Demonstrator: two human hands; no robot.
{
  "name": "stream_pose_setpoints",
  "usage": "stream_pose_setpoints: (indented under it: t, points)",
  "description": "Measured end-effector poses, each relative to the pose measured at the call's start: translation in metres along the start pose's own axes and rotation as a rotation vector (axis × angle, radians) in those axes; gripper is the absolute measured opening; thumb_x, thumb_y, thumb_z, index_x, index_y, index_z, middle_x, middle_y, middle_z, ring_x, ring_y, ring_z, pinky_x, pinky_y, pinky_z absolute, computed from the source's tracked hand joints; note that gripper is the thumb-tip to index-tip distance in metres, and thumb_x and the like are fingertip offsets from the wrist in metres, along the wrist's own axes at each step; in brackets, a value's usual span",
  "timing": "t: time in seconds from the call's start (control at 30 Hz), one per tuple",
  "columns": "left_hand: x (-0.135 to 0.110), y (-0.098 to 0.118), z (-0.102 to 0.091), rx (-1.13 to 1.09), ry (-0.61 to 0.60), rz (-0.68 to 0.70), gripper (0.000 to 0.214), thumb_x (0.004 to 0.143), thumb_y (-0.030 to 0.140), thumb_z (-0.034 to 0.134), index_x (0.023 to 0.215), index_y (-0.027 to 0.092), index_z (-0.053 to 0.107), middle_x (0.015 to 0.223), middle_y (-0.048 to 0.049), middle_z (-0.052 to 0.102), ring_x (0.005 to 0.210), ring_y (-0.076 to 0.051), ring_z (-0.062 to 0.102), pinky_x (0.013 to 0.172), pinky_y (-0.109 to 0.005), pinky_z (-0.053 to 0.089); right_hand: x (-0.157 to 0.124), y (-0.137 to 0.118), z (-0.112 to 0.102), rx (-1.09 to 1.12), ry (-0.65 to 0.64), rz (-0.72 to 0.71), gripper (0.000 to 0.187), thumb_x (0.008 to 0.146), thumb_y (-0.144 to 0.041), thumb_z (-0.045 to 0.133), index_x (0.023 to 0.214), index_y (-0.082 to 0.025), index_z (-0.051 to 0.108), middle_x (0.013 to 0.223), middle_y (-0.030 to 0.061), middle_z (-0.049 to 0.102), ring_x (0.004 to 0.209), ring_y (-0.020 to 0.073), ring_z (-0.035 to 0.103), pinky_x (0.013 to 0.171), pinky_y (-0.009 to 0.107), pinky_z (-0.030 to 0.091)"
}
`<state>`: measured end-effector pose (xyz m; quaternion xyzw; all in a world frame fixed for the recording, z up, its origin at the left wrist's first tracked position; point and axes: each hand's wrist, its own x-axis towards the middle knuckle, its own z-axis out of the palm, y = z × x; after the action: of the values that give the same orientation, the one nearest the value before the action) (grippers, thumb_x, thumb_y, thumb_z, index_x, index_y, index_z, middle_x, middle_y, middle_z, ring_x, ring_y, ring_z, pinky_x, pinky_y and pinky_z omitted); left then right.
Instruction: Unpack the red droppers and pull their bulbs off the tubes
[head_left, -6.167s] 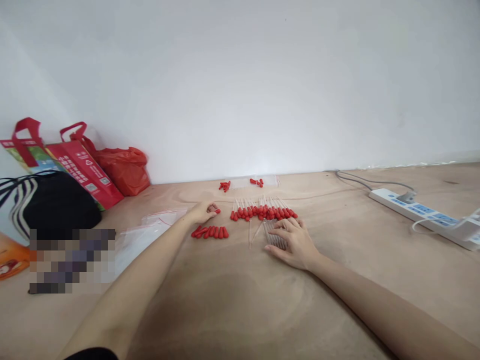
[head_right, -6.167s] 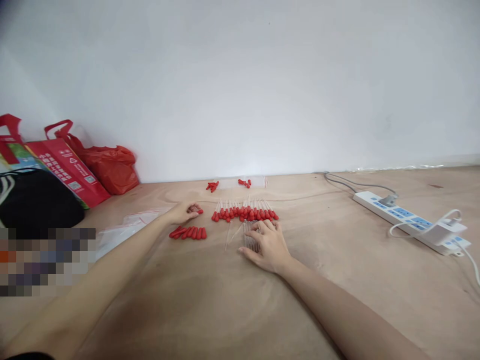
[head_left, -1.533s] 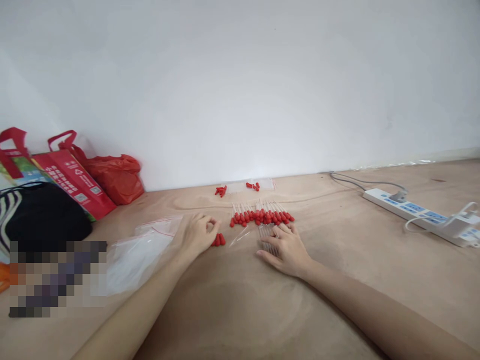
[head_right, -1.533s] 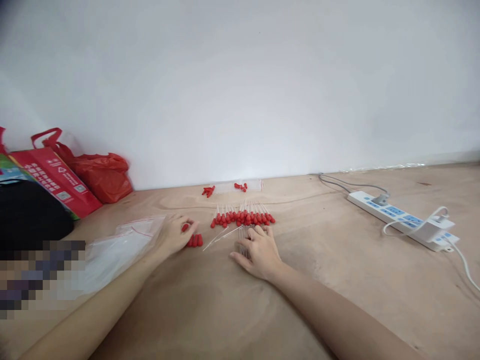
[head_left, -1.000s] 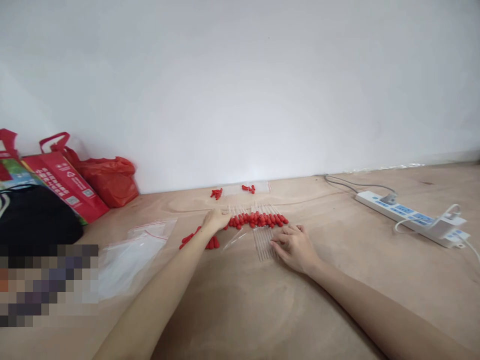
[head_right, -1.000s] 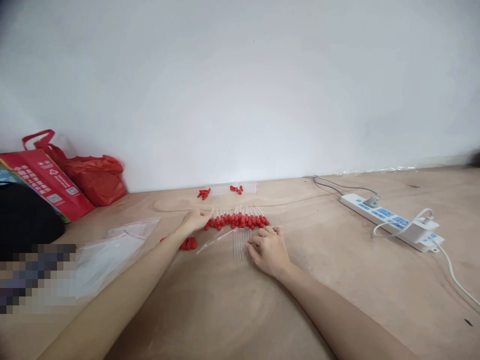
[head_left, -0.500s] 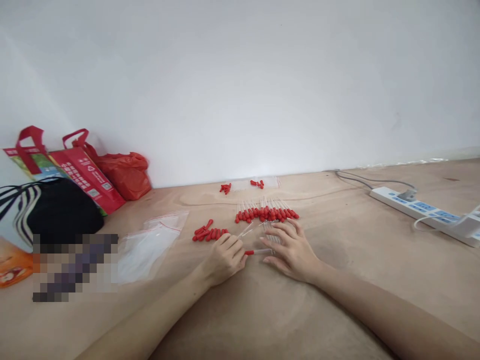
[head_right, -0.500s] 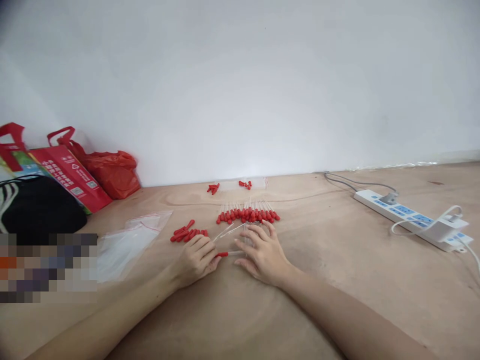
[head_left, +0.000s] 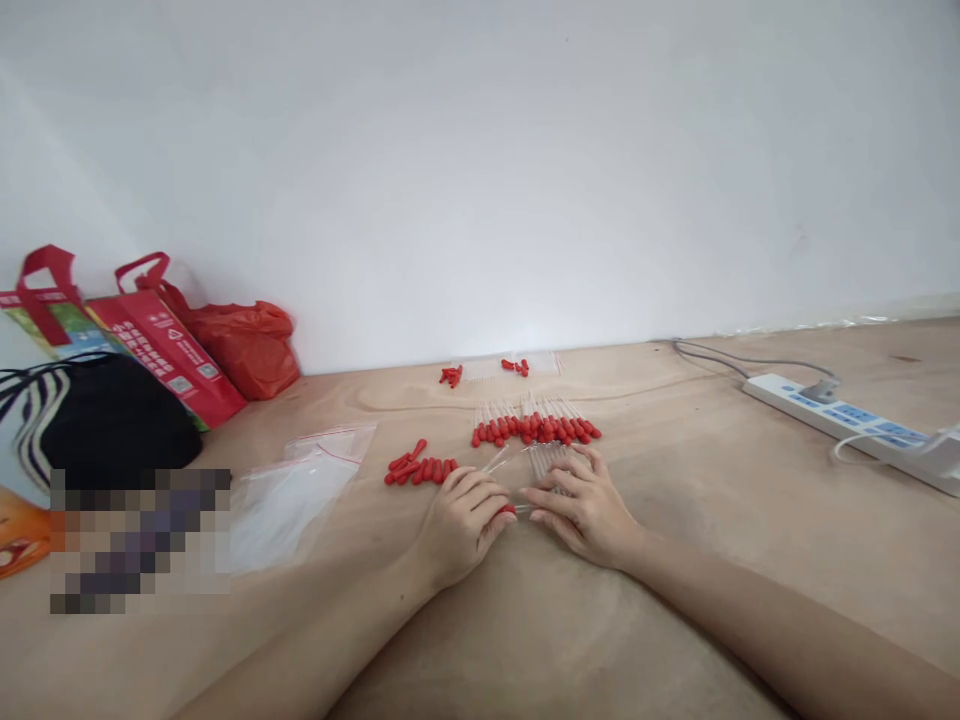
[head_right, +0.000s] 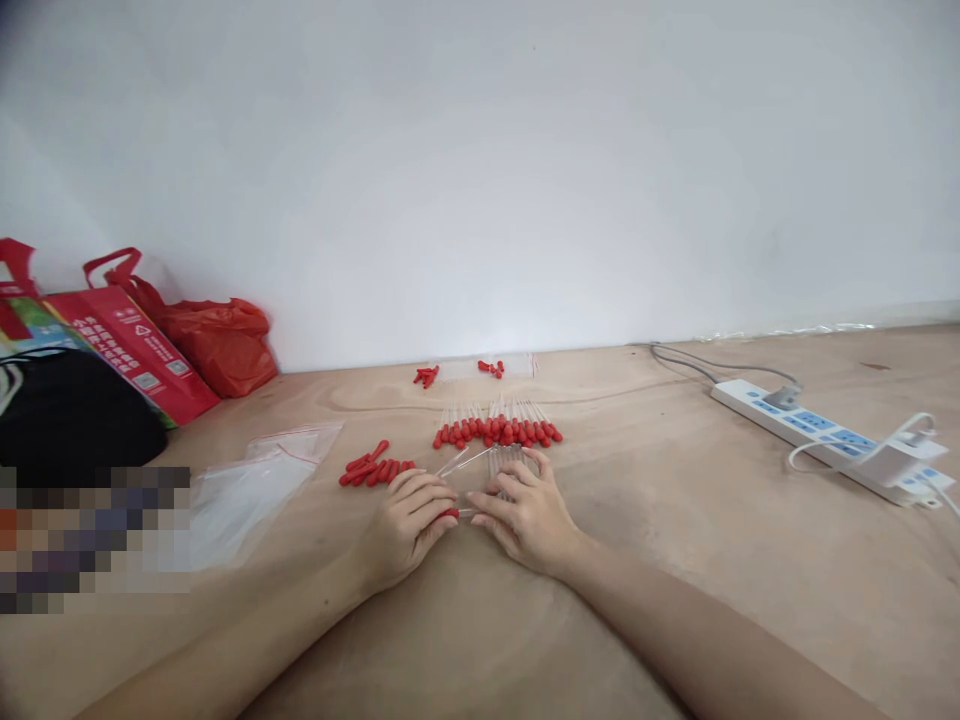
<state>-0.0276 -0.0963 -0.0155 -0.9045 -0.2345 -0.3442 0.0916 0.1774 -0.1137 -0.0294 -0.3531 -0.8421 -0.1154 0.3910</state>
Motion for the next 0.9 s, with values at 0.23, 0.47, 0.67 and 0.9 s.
stream_pose_setpoints:
  t: [0.23, 0.47, 0.67, 0.9]
  points:
    - [-0.001, 0.001, 0.0, -0.029, -0.004, -0.009, 0.016, 0.086, 0.026, 0.047, 0.075, 0.019, 0.056, 0.076, 0.0023, 0.066, 0.08, -0.015, 0.055, 0.085, -0.034, 0.032, 0.001, -0.003, -0.002, 0.023, 0.032, -0.082, 0.016, 0.083, -0.026, 0.048, 0.086, -0.025, 0.063, 0.055, -0.004, 0.055, 0.068, 0.0123, 0.046, 0.09, 0.041, 0.022]
    - [-0.009, -0.008, -0.012, -0.008, -0.02, -0.049, 0.018, 0.085, 0.02, 0.046, 0.07, 0.019, 0.056, 0.071, 0.0024, 0.065, 0.073, -0.013, 0.056, 0.08, -0.033, 0.034, -0.005, 0.004, -0.012, 0.02, 0.035, -0.024, 0.019, 0.083, -0.025, 0.046, 0.077, -0.023, 0.063, 0.053, -0.0032, 0.055, 0.068, 0.0128, 0.047, 0.088, 0.039, 0.023]
    - [-0.016, -0.018, -0.02, 0.004, 0.059, -0.166, 0.017, 0.086, 0.021, 0.043, 0.082, 0.017, 0.059, 0.077, -0.0032, 0.059, 0.072, -0.012, 0.054, 0.067, -0.025, 0.043, -0.01, 0.02, -0.019, -0.035, 0.011, 0.188, 0.023, 0.085, -0.027, 0.042, 0.083, -0.022, 0.064, 0.062, 0.0005, 0.061, 0.067, 0.014, 0.05, 0.083, 0.036, 0.028]
    - [-0.02, -0.066, -0.043, 0.149, 0.181, -0.631, 0.025, 0.082, 0.029, 0.042, 0.094, 0.016, 0.06, 0.081, -0.0055, 0.051, 0.074, -0.016, 0.055, 0.066, -0.029, 0.048, -0.013, 0.041, -0.028, -0.143, -0.041, 0.557, 0.024, 0.082, -0.027, 0.037, 0.086, -0.021, 0.059, 0.069, 0.0014, 0.065, 0.067, 0.0155, 0.058, 0.073, 0.033, 0.031]
